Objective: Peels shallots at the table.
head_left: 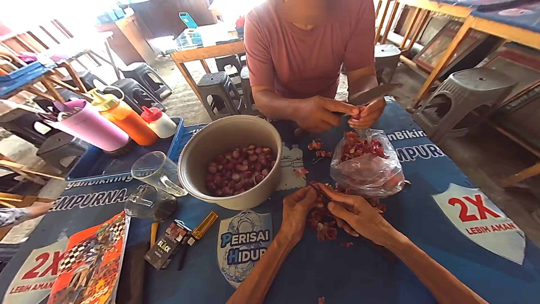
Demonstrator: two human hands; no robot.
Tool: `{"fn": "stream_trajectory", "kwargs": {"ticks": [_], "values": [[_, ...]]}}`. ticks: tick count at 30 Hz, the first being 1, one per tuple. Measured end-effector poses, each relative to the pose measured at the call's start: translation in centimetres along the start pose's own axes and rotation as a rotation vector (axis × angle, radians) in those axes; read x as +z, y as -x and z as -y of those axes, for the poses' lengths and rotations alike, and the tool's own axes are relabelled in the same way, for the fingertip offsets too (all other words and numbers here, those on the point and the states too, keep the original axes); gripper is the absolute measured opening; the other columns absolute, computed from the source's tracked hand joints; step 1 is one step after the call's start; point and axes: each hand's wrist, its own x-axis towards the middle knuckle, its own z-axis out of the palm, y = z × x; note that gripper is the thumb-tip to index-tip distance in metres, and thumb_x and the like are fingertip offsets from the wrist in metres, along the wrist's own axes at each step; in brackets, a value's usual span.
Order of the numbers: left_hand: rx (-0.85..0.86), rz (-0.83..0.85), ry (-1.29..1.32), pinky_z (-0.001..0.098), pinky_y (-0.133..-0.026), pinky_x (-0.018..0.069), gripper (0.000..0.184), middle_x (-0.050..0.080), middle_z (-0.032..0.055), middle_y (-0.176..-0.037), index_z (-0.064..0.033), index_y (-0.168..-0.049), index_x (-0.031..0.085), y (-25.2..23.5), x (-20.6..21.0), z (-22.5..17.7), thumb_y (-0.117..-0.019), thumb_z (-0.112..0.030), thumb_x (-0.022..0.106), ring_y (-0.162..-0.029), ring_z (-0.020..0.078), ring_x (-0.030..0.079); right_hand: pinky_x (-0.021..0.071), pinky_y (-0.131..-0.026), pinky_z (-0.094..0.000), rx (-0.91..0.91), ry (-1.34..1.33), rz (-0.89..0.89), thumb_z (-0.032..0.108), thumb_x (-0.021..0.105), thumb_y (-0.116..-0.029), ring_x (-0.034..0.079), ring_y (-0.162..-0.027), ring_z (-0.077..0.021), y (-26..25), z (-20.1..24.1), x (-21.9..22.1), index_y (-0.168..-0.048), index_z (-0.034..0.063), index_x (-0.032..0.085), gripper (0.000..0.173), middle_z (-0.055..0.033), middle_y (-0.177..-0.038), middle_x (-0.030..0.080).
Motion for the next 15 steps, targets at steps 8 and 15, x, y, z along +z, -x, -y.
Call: {"fn": "stream_trajectory", "kwargs": {"ticks": [8,15], "values": [[-0.001,0.026,-0.003,0.0258,-0.075,0.0592,0.022,0.072,0.0064,-0.087,0.0083,-0.112,0.067,0.13,0.01,-0.16,-0.1031,-0.001,0.050,-0.076,0.0108,0.070,0.0432,-0.041,-0.0178,0.056,-0.101,-0.022,0.014,0.048,-0.1062,0.049,-0.047,-0.0027,-0.01,0.10,-0.20,-0.153,0.0108,0.048,0.047,0.0029,-0.080,0.063],[-0.001,0.046,0.000,0.0260,-0.076,0.0587,0.023,0.073,0.0070,-0.089,0.0085,-0.112,0.066,0.12,-0.05,-0.26,-0.1032,-0.003,0.048,-0.078,0.0108,0.070,0.0437,-0.040,-0.0180,0.086,-0.168,-0.048,0.012,0.048,-0.1061,0.049,-0.046,-0.0038,0.00,0.36,-0.21,-0.151,0.0103,0.050,0.045,0.0023,-0.080,0.064]]}}
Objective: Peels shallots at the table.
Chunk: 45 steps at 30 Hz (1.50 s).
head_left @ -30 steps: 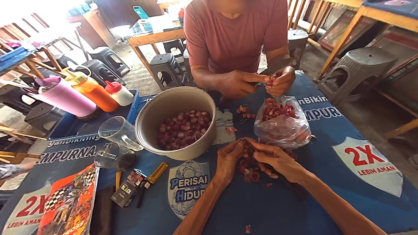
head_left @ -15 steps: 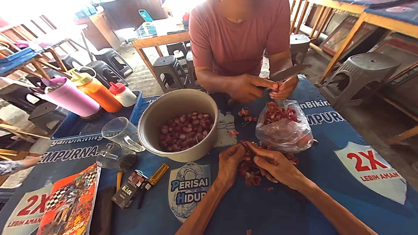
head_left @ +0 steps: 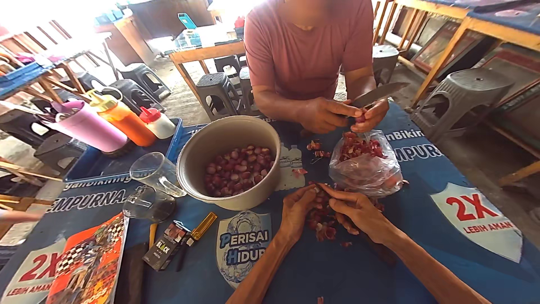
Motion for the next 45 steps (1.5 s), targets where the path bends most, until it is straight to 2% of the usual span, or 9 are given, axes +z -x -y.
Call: {"fn": "stream_trajectory", "kwargs": {"ticks": [3,7,13,16,25,30,34,39,45], "values": [[0.025,0.020,-0.014,0.0267,-0.077,0.0587,0.025,0.073,0.0085,-0.093,0.0097,-0.116,0.065,0.0,0.0,0.2,-0.1027,-0.003,0.047,-0.080,0.0114,0.070,0.0438,-0.040,-0.0189,0.047,-0.056,0.009,0.015,0.047,-0.1067,0.049,-0.045,-0.0051,-0.1,0.1,-0.3,-0.152,0.0127,0.050,0.045,0.0026,-0.073,0.059],[0.049,0.031,-0.042,0.0282,-0.080,0.0590,0.023,0.072,0.0077,-0.094,0.0083,-0.115,0.065,-0.1,-0.1,0.4,-0.1047,-0.006,0.050,-0.082,0.0125,0.070,0.0441,-0.040,-0.0186,0.044,-0.085,0.013,0.014,0.047,-0.1066,0.049,-0.046,-0.0050,0.0,0.1,-0.3,-0.152,0.0123,0.050,0.045,0.0021,-0.075,0.060],[0.113,0.036,-0.101,0.0306,-0.084,0.0590,0.029,0.072,0.0109,-0.102,0.0098,-0.127,0.058,-0.3,-0.5,0.5,-0.0999,-0.001,0.056,-0.089,0.0150,0.071,0.0439,-0.039,-0.0199,0.061,-0.167,-0.080,0.014,0.044,-0.1081,0.048,-0.045,-0.0063,-0.1,0.7,-0.5,-0.153,0.0119,0.047,0.046,0.0016,-0.071,0.056],[0.142,0.010,-0.129,0.0303,-0.083,0.0589,0.024,0.073,0.0086,-0.096,0.0082,-0.120,0.060,-0.3,-0.4,0.5,-0.0975,0.000,0.060,-0.087,0.0136,0.071,0.0446,-0.040,-0.0195,0.054,-0.147,-0.032,0.014,0.044,-0.1077,0.048,-0.045,-0.0062,-0.1,0.7,-0.9,-0.155,0.0120,0.045,0.047,0.0016,-0.073,0.057],[0.165,-0.021,-0.159,0.0278,-0.082,0.0593,0.019,0.073,0.0068,-0.094,0.0074,-0.112,0.064,-0.1,-0.4,0.4,-0.0930,0.002,0.065,-0.087,0.0110,0.071,0.0445,-0.042,-0.0183,0.029,0.006,0.144,0.016,0.048,-0.1061,0.050,-0.050,-0.0047,-0.2,0.2,-0.9,-0.160,0.0162,0.035,0.055,0.0017,-0.085,0.061],[0.176,-0.044,-0.162,0.0273,-0.081,0.0597,0.015,0.073,0.0063,-0.090,0.0062,-0.106,0.066,0.0,-0.3,0.6,-0.0913,0.003,0.067,-0.083,0.0107,0.071,0.0434,-0.041,-0.0179,0.021,0.026,0.122,0.015,0.048,-0.1062,0.049,-0.048,-0.0039,-0.3,0.1,-0.8,-0.158,0.0148,0.040,0.052,0.0022,-0.082,0.061],[0.186,-0.036,-0.172,0.0269,-0.080,0.0601,0.018,0.074,0.0068,-0.091,0.0071,-0.109,0.067,0.1,-0.1,0.4,-0.0918,0.002,0.068,-0.083,0.0109,0.072,0.0429,-0.041,-0.0183,0.066,0.008,0.077,0.016,0.046,-0.1077,0.049,-0.047,-0.0045,-0.3,0.2,-0.8,-0.155,0.0139,0.045,0.047,0.0029,-0.077,0.059],[0.187,-0.036,-0.171,0.0275,-0.082,0.0600,0.020,0.074,0.0078,-0.093,0.0081,-0.112,0.066,0.1,-0.2,0.3,-0.0927,0.002,0.067,-0.085,0.0114,0.072,0.0410,-0.039,-0.0174,0.104,-0.165,0.126,0.017,0.042,-0.1075,0.047,-0.045,-0.0045,-0.1,0.3,-1.0,-0.156,0.0148,0.042,0.049,0.0038,-0.069,0.054],[0.240,-0.089,-0.210,0.0254,-0.080,0.0603,0.018,0.074,0.0063,-0.091,0.0067,-0.106,0.067,0.3,0.0,0.4,-0.0888,0.003,0.070,-0.083,0.0094,0.072,0.0441,-0.042,-0.0177,0.052,-0.052,0.165,0.017,0.046,-0.1068,0.050,-0.049,-0.0042,-0.3,0.1,-0.9,-0.159,0.0166,0.036,0.053,0.0026,-0.083,0.061]]}}
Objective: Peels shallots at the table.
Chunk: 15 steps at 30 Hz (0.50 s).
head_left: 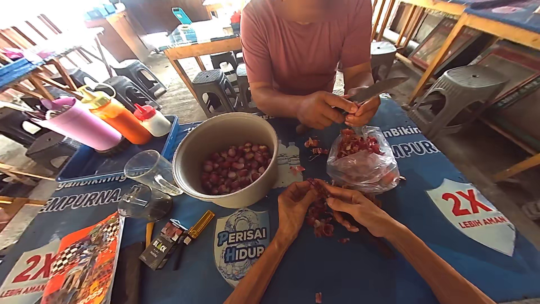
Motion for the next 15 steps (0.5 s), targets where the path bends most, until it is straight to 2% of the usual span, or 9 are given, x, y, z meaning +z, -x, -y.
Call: {"fn": "stream_trajectory", "kwargs": {"ticks": [3,8,15], "values": [[-0.008,-0.008,-0.031,0.0248,-0.080,0.0603,0.018,0.075,0.0067,-0.091,0.0072,-0.107,0.067,0.08,0.05,-0.12,-0.0892,0.003,0.070,-0.083,0.0090,0.072,0.0440,-0.043,-0.0176,-0.024,0.063,-0.013,0.017,0.045,-0.1071,0.050,-0.050,-0.0036,0.02,-0.07,0.07,-0.160,0.0160,0.034,0.054,0.0023,-0.086,0.061],[-0.043,0.010,0.006,0.0273,-0.076,0.0618,0.017,0.075,0.0065,-0.086,0.0074,-0.107,0.067,0.05,-0.08,-0.15,-0.0907,0.003,0.067,-0.077,0.0112,0.073,0.0443,-0.044,-0.0179,-0.055,0.123,-0.011,0.016,0.047,-0.1067,0.050,-0.050,-0.0038,0.05,-0.11,0.12,-0.160,0.0151,0.033,0.055,0.0025,-0.083,0.060],[-0.062,0.015,0.011,0.0280,-0.076,0.0622,0.015,0.075,0.0071,-0.086,0.0077,-0.106,0.068,0.00,-0.09,-0.20,-0.0911,0.003,0.067,-0.077,0.0122,0.073,0.0439,-0.044,-0.0171,-0.070,0.184,-0.023,0.016,0.048,-0.1067,0.050,-0.050,-0.0026,0.07,-0.12,0.08,-0.159,0.0145,0.037,0.053,0.0025,-0.086,0.062]]}}
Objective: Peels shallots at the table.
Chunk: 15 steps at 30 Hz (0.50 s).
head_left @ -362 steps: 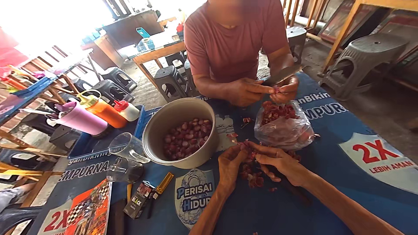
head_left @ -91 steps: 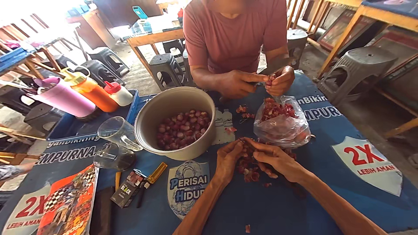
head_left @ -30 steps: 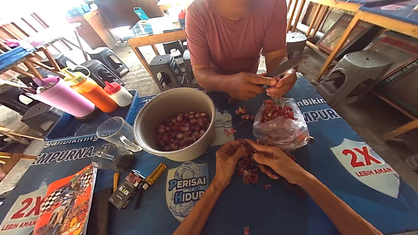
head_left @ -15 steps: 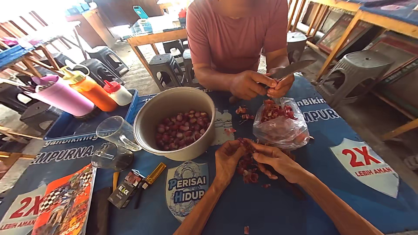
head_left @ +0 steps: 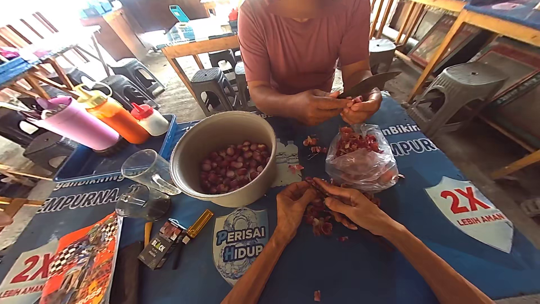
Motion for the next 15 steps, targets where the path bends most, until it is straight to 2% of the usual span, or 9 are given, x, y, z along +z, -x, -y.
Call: {"fn": "stream_trajectory", "kwargs": {"ticks": [4,10,15], "values": [[-0.002,0.005,-0.001,0.0279,-0.076,0.0622,0.015,0.075,0.0069,-0.086,0.0077,-0.106,0.067,0.01,0.04,0.10,-0.0913,0.004,0.067,-0.076,0.0120,0.073,0.0426,-0.042,-0.0162,-0.008,0.004,-0.032,0.017,0.048,-0.1070,0.049,-0.049,-0.0013,-0.03,-0.27,0.11,-0.156,0.0119,0.043,0.049,0.0027,-0.085,0.064],[0.013,0.021,-0.050,0.0261,-0.077,0.0610,0.018,0.075,0.0066,-0.089,0.0079,-0.108,0.068,0.10,0.11,0.01,-0.0923,0.000,0.068,-0.080,0.0099,0.072,0.0423,-0.041,-0.0170,0.025,0.014,-0.085,0.016,0.049,-0.1071,0.049,-0.047,-0.0020,-0.01,-0.04,0.13,-0.152,0.0109,0.049,0.045,0.0037,-0.076,0.062],[0.045,0.063,-0.056,0.0267,-0.084,0.0601,0.022,0.075,0.0083,-0.097,0.0071,-0.114,0.068,-0.05,-0.05,0.13,-0.0937,-0.002,0.068,-0.088,0.0104,0.072,0.0411,-0.039,-0.0183,0.135,-0.235,-0.069,0.017,0.045,-0.1074,0.047,-0.044,-0.0048,0.04,0.42,-0.40,-0.154,0.0121,0.046,0.047,0.0042,-0.066,0.054]]}}
